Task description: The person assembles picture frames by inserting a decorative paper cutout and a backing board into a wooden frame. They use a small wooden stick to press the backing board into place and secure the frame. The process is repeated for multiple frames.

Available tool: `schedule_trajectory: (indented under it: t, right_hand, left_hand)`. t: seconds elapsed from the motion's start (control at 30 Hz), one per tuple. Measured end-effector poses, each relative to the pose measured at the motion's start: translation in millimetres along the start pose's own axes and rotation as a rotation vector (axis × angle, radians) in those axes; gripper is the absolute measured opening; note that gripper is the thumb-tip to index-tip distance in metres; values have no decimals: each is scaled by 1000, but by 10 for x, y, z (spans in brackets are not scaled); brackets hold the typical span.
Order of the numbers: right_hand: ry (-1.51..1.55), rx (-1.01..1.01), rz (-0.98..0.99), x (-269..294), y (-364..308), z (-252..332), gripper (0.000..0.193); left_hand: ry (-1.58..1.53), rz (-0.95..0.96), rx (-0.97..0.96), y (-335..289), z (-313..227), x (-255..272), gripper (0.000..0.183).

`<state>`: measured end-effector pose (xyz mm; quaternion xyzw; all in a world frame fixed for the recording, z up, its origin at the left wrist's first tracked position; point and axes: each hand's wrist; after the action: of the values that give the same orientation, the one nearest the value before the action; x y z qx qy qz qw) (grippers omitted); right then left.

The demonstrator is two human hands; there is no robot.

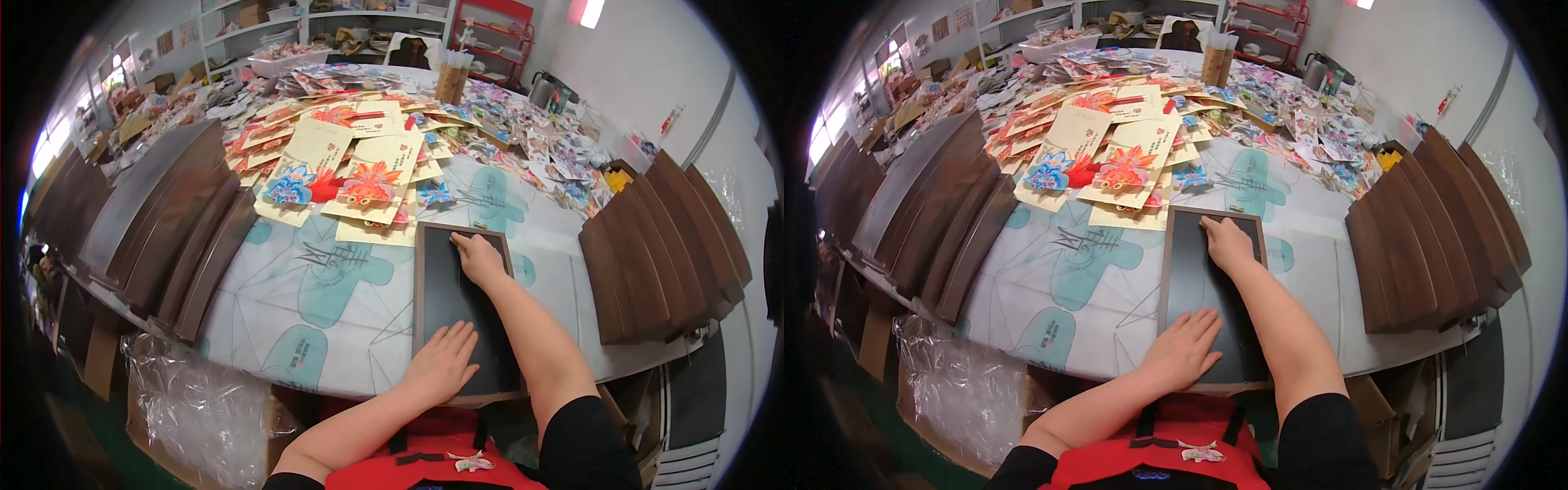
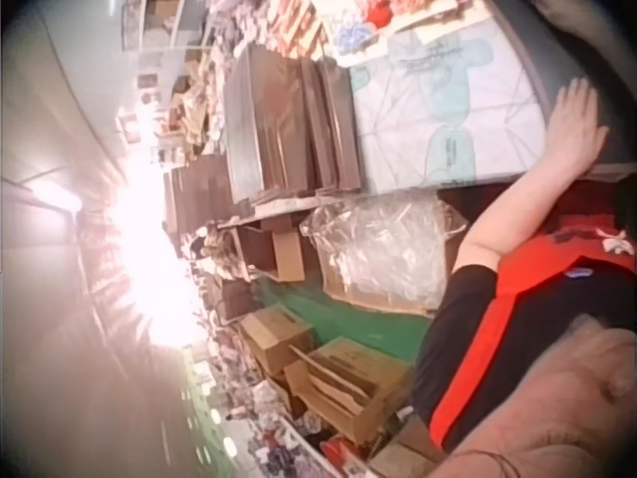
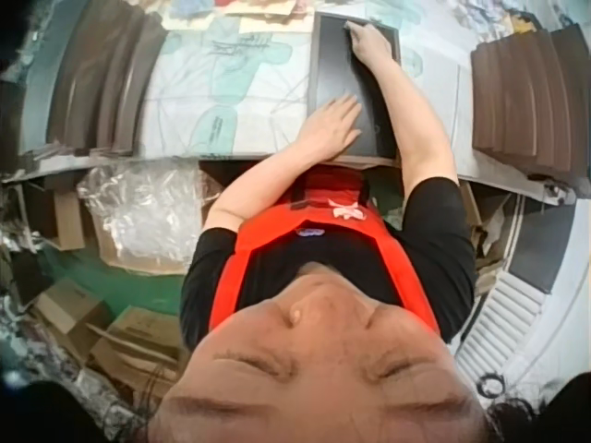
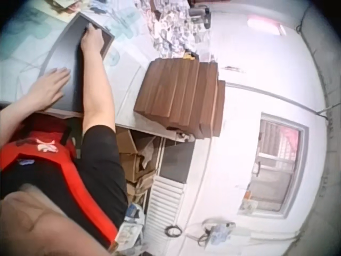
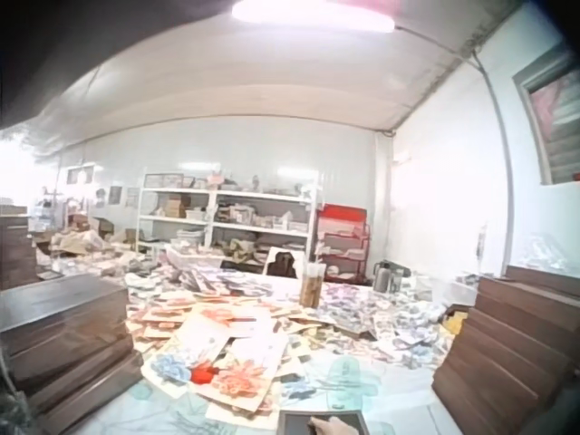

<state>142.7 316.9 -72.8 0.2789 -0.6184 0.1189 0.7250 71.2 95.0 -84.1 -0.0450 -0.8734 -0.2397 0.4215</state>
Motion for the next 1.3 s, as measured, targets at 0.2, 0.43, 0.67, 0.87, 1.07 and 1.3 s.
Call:
schedule_trajectory:
  t: [0.2, 0.43, 0.67, 0.87, 1.07, 1.3]
  right_hand:
    - [118, 127, 16, 131, -150, 317, 27]
    - [57, 151, 53, 79, -132, 364, 28]
    - [-83, 173, 127, 191, -113, 485, 35]
    - [-149, 150, 141, 171, -162, 466, 38]
    - [-30, 149, 120, 154, -163, 376, 34]
    - [881, -473, 33, 400, -440, -443, 34]
  left_hand:
    - [4, -6, 11, -2, 1, 5, 52]
    - [-12, 14, 31, 0, -3, 2, 52]
    - [13, 21, 45, -12, -16, 2, 52]
    - [10, -21, 9, -19, -11, 6, 51]
    - [32, -6, 9, -29, 9, -16, 51]
    - [14, -33, 8, -48, -4, -30, 51]
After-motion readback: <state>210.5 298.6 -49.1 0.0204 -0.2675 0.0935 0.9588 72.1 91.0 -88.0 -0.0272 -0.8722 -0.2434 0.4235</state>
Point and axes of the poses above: each hand's wrist, its own y-axis towards the middle knuckle, its own x-axis out of the back of the hand, z = x × y, and after that the axes turned 11 degrees about -y, right-handed
